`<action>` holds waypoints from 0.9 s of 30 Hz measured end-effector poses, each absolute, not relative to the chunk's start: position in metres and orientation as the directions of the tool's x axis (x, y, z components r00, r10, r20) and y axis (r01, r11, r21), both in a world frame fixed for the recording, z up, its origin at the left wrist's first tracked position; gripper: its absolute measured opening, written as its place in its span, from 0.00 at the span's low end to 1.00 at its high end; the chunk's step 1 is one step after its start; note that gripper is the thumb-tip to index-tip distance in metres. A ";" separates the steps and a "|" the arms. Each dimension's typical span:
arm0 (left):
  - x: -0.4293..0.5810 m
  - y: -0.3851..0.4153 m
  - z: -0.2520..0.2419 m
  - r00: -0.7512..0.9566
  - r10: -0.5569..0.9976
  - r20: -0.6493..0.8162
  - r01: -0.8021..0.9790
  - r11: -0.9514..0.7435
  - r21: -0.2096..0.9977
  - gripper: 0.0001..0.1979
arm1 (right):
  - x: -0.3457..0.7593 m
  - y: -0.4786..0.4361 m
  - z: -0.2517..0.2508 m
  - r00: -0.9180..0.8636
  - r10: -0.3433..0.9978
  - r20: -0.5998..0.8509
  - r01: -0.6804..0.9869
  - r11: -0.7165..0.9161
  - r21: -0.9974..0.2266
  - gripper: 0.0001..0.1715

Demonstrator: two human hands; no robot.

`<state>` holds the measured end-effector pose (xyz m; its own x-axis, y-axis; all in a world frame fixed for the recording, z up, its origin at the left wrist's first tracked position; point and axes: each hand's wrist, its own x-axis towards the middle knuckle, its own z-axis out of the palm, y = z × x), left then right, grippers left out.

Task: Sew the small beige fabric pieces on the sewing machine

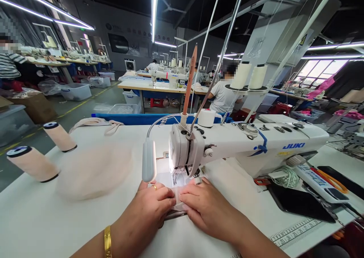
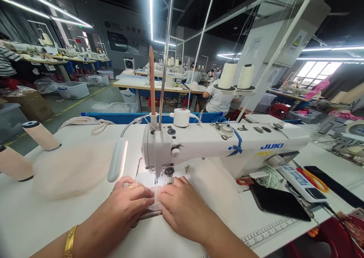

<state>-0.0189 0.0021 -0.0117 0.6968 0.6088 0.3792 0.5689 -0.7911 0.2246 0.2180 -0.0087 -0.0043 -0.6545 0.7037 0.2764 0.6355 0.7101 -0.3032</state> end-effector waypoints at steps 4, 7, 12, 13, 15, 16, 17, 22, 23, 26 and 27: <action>-0.019 0.008 -0.013 0.686 0.619 0.383 0.584 -0.782 0.219 0.17 | 0.216 -0.004 -0.010 -0.641 0.733 0.228 0.679 0.679 -0.278 0.08; -0.019 0.011 -0.011 0.698 0.619 0.358 0.591 -0.782 0.199 0.17 | 0.215 -0.002 -0.012 -0.629 0.752 0.195 0.706 0.658 -0.260 0.09; -0.021 0.012 -0.011 0.726 0.592 0.351 0.555 -0.805 0.209 0.18 | 0.212 -0.003 -0.013 -0.625 0.758 0.185 0.722 0.652 -0.230 0.08; -0.022 0.012 -0.012 0.727 0.587 0.356 0.550 -0.808 0.211 0.18 | 0.212 -0.003 -0.012 -0.625 0.759 0.184 0.724 0.651 -0.227 0.08; -0.023 0.012 -0.014 0.732 0.580 0.357 0.543 -0.814 0.207 0.18 | 0.210 -0.004 -0.012 -0.624 0.757 0.193 0.722 0.653 -0.227 0.08; -0.024 0.012 -0.014 0.736 0.576 0.355 0.540 -0.816 0.204 0.17 | 0.210 -0.004 -0.012 -0.625 0.754 0.204 0.718 0.657 -0.230 0.08; -0.025 0.012 -0.014 0.741 0.574 0.348 0.538 -0.818 0.204 0.17 | 0.210 -0.004 -0.013 -0.626 0.749 0.216 0.712 0.662 -0.233 0.09; -0.025 0.012 -0.014 0.740 0.587 0.329 0.551 -0.809 0.205 0.15 | 0.210 -0.003 -0.018 -0.632 0.738 0.237 0.701 0.675 -0.230 0.11; -0.024 0.012 -0.014 0.737 0.586 0.336 0.550 -0.810 0.205 0.15 | 0.210 -0.002 -0.020 -0.629 0.740 0.237 0.705 0.672 -0.226 0.10; -0.023 0.015 -0.017 0.717 0.580 0.388 0.547 -0.812 0.204 0.15 | 0.210 0.000 -0.023 -0.608 0.753 0.250 0.722 0.656 -0.220 0.10; -0.023 0.016 -0.018 0.708 0.578 0.405 0.549 -0.812 0.198 0.15 | 0.210 0.000 -0.023 -0.601 0.757 0.256 0.727 0.651 -0.219 0.10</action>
